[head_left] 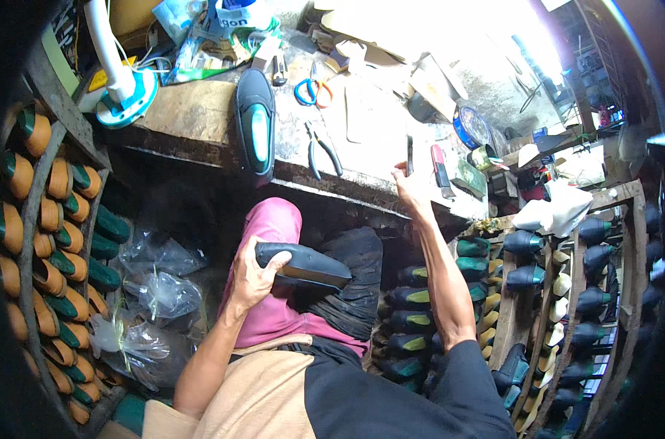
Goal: The person holds a black slip-on shoe and repeatedly uses a hammer and a curved metal tool to tap along the shoe's sole edge. They rotate the shoe and adjust their grip to work around the perimeter, occasionally switching between hammering and prying motions.
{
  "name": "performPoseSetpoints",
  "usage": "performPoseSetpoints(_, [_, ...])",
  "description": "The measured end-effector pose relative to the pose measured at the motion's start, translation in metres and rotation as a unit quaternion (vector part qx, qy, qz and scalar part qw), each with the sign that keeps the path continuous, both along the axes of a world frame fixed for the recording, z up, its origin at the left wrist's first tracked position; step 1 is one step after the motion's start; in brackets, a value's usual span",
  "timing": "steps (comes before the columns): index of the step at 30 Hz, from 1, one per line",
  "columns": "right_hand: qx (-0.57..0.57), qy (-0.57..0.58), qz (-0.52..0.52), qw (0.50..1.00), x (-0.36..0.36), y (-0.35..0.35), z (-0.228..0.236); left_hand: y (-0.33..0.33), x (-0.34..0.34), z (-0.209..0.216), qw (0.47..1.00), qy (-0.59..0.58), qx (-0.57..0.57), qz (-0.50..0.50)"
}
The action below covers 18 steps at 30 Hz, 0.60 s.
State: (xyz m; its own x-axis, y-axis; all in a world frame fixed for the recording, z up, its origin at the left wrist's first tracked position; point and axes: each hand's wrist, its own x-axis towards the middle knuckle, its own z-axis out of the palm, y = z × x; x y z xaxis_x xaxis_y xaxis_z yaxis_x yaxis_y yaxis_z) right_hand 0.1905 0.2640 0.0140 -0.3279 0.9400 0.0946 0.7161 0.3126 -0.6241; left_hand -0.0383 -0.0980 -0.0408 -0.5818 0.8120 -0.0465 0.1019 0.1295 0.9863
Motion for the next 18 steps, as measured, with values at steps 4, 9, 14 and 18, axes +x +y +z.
performPoseSetpoints(4, [-0.059,-0.03,0.001,0.998,-0.003,0.05,-0.014,0.003,0.001,-0.005,1.0,0.019,-0.01,0.014])
performPoseSetpoints(9, [-0.036,0.01,0.082,0.996,0.007,0.063,-0.04,0.013,-0.006,-0.004,1.0,0.008,-0.015,0.009])
performPoseSetpoints(14, [0.2,-0.068,0.21,0.955,0.007,0.068,-0.039,0.018,-0.004,-0.003,0.997,0.03,-0.066,0.003])
performPoseSetpoints(18, [0.1,-0.217,0.141,0.961,-0.015,0.04,-0.009,0.02,0.001,-0.001,0.999,0.022,-0.033,0.005])
